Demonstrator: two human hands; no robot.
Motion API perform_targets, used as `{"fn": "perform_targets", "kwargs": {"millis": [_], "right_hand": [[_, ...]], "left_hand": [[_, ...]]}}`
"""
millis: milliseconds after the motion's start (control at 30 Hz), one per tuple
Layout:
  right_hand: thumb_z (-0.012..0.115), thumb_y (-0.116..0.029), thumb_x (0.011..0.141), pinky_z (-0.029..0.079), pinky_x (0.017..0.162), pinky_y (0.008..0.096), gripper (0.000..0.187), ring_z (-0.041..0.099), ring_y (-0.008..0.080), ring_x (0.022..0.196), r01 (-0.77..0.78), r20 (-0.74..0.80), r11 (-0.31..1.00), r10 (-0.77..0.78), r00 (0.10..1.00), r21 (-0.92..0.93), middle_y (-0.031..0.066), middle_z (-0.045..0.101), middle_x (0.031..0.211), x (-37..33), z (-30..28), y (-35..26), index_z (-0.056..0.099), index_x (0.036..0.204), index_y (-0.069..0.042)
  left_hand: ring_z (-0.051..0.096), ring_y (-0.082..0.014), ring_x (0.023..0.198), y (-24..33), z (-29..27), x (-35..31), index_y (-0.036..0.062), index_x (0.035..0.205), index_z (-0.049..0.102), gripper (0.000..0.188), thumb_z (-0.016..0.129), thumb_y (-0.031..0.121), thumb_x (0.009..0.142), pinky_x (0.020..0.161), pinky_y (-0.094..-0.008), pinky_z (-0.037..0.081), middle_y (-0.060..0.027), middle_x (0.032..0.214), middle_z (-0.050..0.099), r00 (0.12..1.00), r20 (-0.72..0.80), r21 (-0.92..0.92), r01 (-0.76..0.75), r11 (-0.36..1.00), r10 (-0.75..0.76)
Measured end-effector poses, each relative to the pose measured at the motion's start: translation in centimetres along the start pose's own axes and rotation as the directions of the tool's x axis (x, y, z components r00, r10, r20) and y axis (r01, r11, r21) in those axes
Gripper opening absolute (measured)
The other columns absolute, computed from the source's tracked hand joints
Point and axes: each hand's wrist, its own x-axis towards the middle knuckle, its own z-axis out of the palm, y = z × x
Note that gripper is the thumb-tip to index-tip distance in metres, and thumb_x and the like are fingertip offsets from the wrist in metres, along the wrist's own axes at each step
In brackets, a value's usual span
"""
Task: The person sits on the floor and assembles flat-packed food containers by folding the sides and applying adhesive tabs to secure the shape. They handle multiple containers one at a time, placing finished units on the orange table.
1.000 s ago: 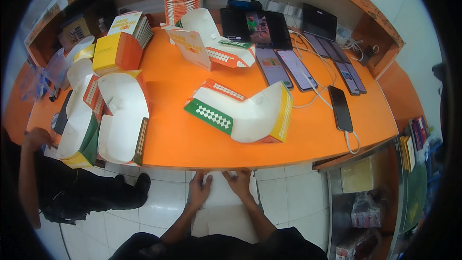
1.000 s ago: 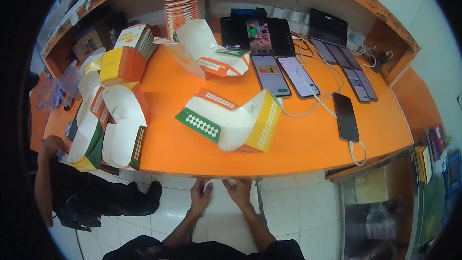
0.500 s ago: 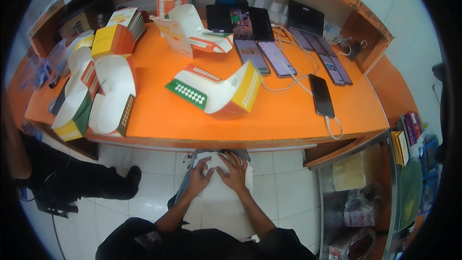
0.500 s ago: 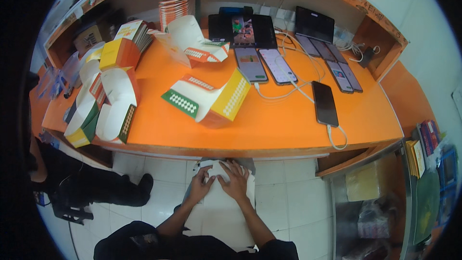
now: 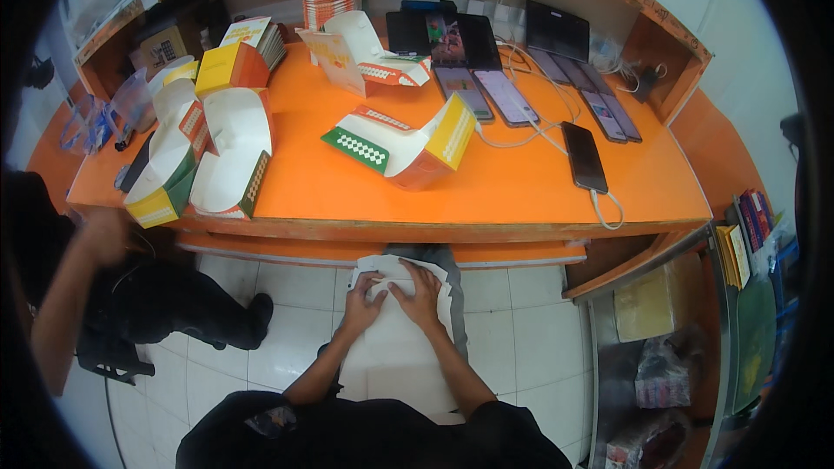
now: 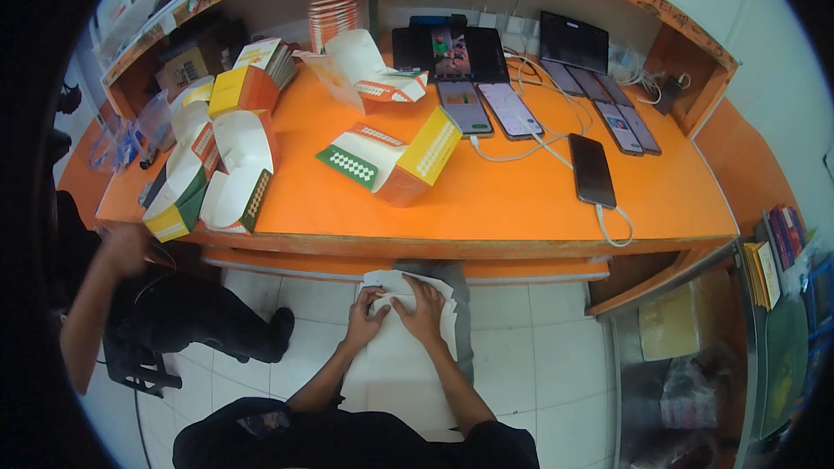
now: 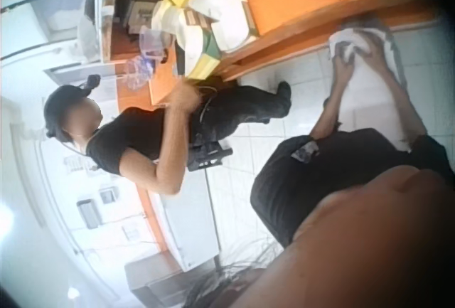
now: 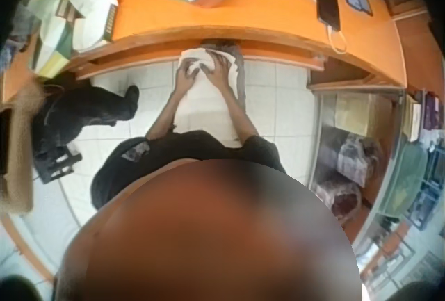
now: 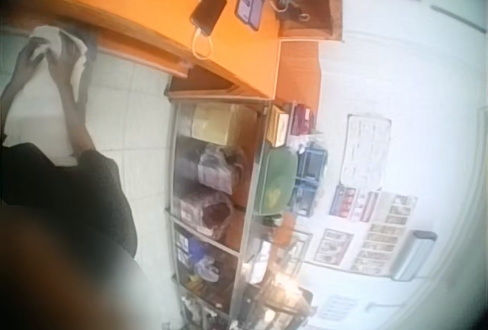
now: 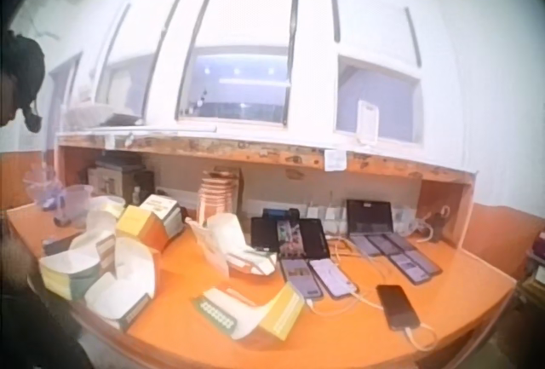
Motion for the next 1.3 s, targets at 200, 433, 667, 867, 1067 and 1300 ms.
{"fn": "perform_targets", "kwargs": {"millis": [200,433,667,867,1067,1300], "right_hand": [[0.07,-0.031,0.077,0.026,0.096,0.0426,0.022,0.049,0.0223,0.111,0.123,-0.031,0.99,-0.125,0.992,-0.063,0.003,0.062,0.112,-0.6,-0.2,1.5,0.07,0.097,-0.02],[0.074,-0.026,0.073,0.024,0.097,0.0404,0.019,0.057,0.0176,0.098,-0.012,0.123,1.0,0.012,0.992,0.002,-0.0001,0.067,0.094,-1.2,-1.1,3.9,0.07,0.089,-0.019],[0.079,-0.023,0.065,0.021,0.099,0.0444,0.014,0.042,0.0263,0.118,0.018,-0.175,1.0,-0.019,0.984,-0.007,0.0033,0.058,0.114,0.8,-1.5,2.4,0.069,0.074,-0.017],[0.081,-0.026,0.062,0.019,0.099,0.0488,0.019,0.033,0.0295,0.123,-0.042,-0.189,0.996,0.025,0.982,-0.082,0.0043,0.053,0.115,0.4,-1.7,-0.9,0.064,0.065,-0.017],[0.08,-0.028,0.064,0.021,0.096,0.0494,0.021,0.035,0.0286,0.122,-0.021,-0.139,0.984,-0.003,0.99,-0.177,0.0046,0.052,0.116,1.0,-1.0,-1.1,0.065,0.077,-0.019],[0.079,-0.019,0.067,0.035,0.086,0.0388,0.027,0.051,0.0175,0.084,-0.109,-0.138,0.991,0.097,0.986,-0.079,0.0014,0.055,0.082,-0.8,-0.9,-2.5,0.066,0.089,-0.014]], "left_hand": [[0.061,-0.0147,0.093,-0.9,0.7,0.3,0.0039,0.103,0.055,0.032,0.072,0.006,0.076,0.079,-0.0221,0.043,-0.008,0.095,0.064,0.987,0.08,0.106,0.132,0.985,-0.141],[0.058,-0.0263,0.109,-2.2,1.1,-0.2,0.0112,0.095,0.063,0.025,0.071,0.028,0.079,0.103,-0.0623,0.014,-0.0041,0.088,0.065,0.985,0.164,0.376,-0.009,0.927,-0.057],[0.058,-0.0289,0.094,-1.1,1.2,0.9,0.0108,0.094,0.063,0.018,0.07,0.02,0.079,0.097,-0.0497,0.032,-0.0096,0.089,0.064,0.991,0.086,0.29,0.072,0.954,-0.101],[0.059,-0.0223,0.076,-0.7,1.2,0.7,0.0093,0.097,0.063,0.021,0.067,0.007,0.077,0.073,-0.0335,0.045,-0.0099,0.081,0.062,1.0,-0.014,0.244,-0.015,0.97,0.019],[0.054,-0.0177,0.061,-0.8,0.3,0.8,0.008,0.102,0.064,0.023,0.061,0.002,0.08,0.058,-0.0282,0.044,-0.0115,0.083,0.064,0.999,0.024,0.072,0.046,0.996,-0.048],[0.047,-0.0137,0.054,-0.8,0.2,0.4,0.0052,0.102,0.065,0.02,0.062,0.009,0.082,0.052,-0.027,0.039,-0.0082,0.079,0.061,0.978,0.145,0.233,0.114,0.966,-0.151]]}}
